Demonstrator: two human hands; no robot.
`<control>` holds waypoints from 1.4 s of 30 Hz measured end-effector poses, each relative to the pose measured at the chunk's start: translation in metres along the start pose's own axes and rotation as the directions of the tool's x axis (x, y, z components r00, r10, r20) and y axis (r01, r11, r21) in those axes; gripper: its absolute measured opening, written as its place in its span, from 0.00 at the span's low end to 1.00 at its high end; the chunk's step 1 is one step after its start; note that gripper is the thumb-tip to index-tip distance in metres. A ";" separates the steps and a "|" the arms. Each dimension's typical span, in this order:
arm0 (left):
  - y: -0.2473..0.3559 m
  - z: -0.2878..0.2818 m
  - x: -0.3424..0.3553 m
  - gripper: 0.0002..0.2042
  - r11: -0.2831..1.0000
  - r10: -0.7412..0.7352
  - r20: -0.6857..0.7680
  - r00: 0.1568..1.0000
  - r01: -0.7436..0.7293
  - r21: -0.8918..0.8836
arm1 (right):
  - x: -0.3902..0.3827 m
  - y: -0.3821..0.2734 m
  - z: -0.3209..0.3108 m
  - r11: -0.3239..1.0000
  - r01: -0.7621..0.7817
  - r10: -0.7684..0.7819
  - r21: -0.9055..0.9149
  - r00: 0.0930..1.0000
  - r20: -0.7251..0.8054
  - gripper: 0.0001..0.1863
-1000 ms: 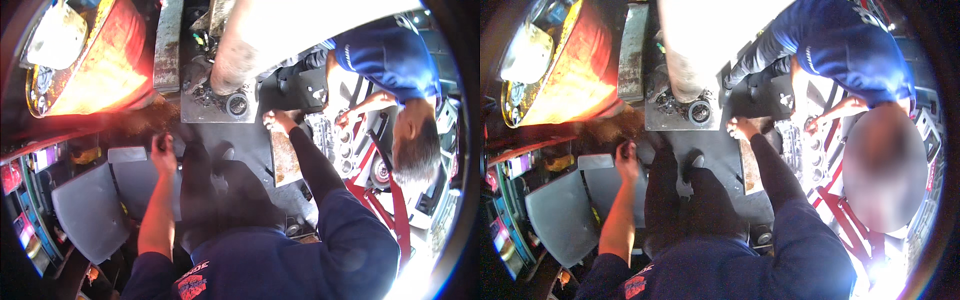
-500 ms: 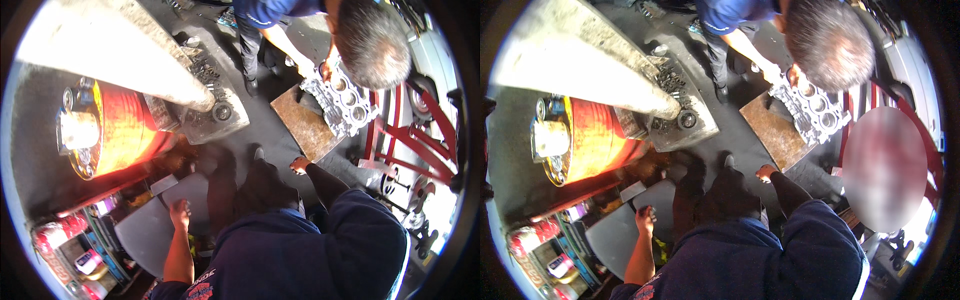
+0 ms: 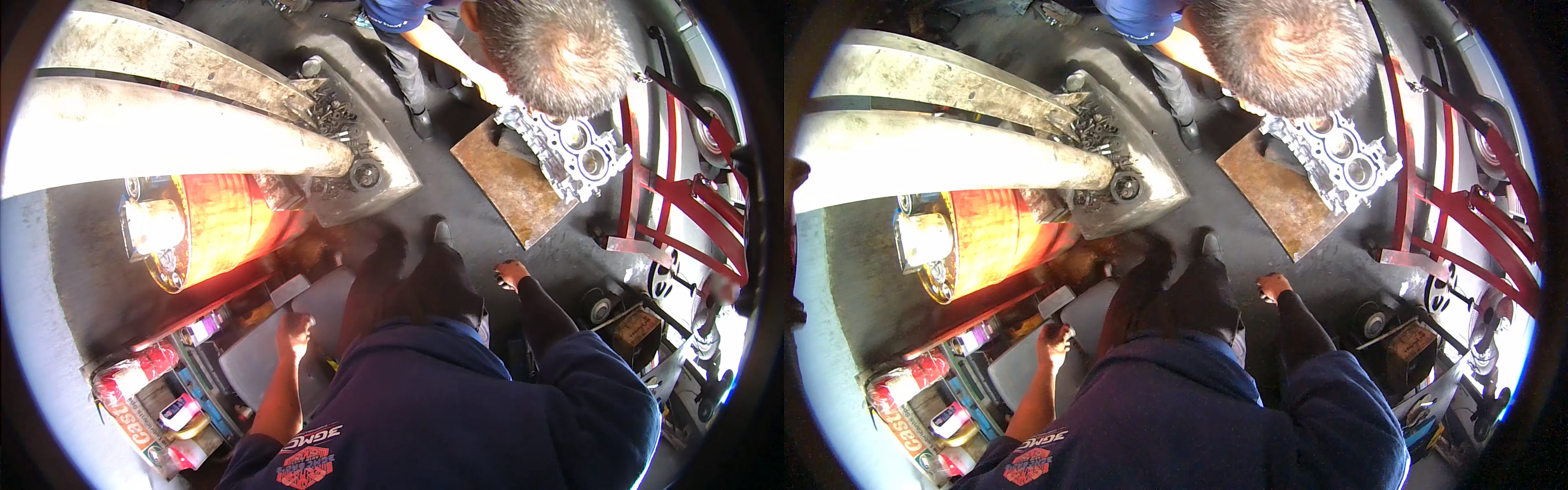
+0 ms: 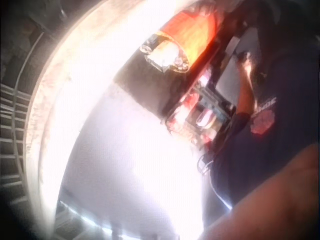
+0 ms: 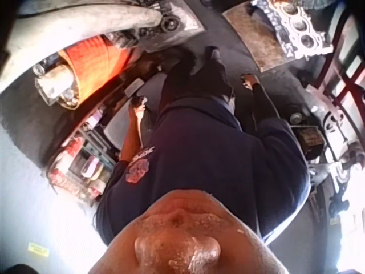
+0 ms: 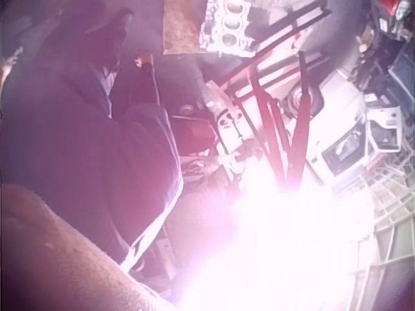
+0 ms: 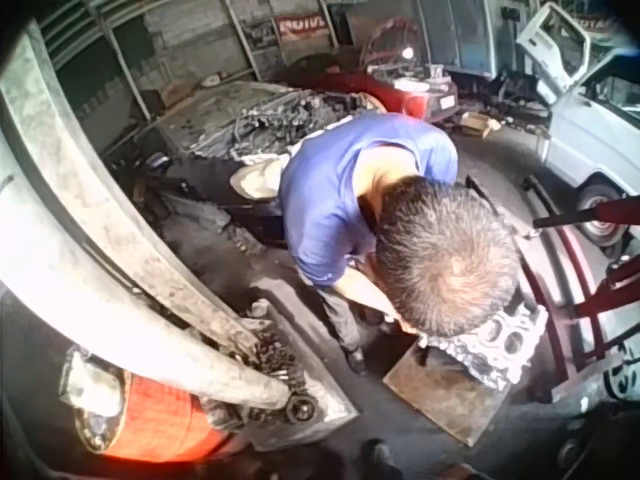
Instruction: The person cleans a small metal part with a cloth, then uses a bench grinder to smooth its surface. They walk to an engine block and place the part into a hole, then move to the floor to pick up and inspect a long curved metal component.
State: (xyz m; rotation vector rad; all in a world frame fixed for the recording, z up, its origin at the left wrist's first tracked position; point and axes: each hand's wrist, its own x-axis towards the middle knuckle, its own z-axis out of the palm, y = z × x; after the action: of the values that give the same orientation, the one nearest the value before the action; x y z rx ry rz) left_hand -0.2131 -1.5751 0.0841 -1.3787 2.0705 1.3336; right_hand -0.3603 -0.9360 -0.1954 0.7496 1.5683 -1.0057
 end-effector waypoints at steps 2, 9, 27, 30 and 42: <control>0.025 0.000 0.003 0.10 0.999 0.043 -0.020 0.999 -0.043 0.019 | -0.022 -0.015 -0.002 0.995 -0.051 0.050 0.087 0.999 0.013 0.10; 0.061 -0.021 0.015 0.12 0.995 0.076 -0.019 0.997 -0.075 0.062 | -0.021 -0.065 0.021 0.988 -0.033 0.042 0.148 0.998 -0.053 0.09; 0.073 -0.036 0.047 0.08 0.995 0.050 0.023 0.998 -0.048 -0.083 | -0.085 -0.130 0.027 0.904 0.124 -0.107 0.409 0.992 -0.065 0.09; 0.097 -0.018 0.073 0.09 0.984 0.178 0.143 0.974 -0.178 -0.011 | -0.116 -0.096 0.010 0.797 0.170 -0.097 0.580 0.983 -0.156 0.10; 0.240 0.039 0.235 0.15 0.784 0.238 0.436 0.868 -0.437 0.442 | -0.231 0.153 0.156 0.850 0.018 0.203 0.526 0.911 -0.359 0.14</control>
State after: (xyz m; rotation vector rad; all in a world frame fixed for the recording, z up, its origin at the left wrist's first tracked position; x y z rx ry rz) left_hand -0.5387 -1.6483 0.0291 -0.4897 2.2486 0.9181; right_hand -0.1069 -0.9986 -0.0139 1.4814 1.5891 -1.2795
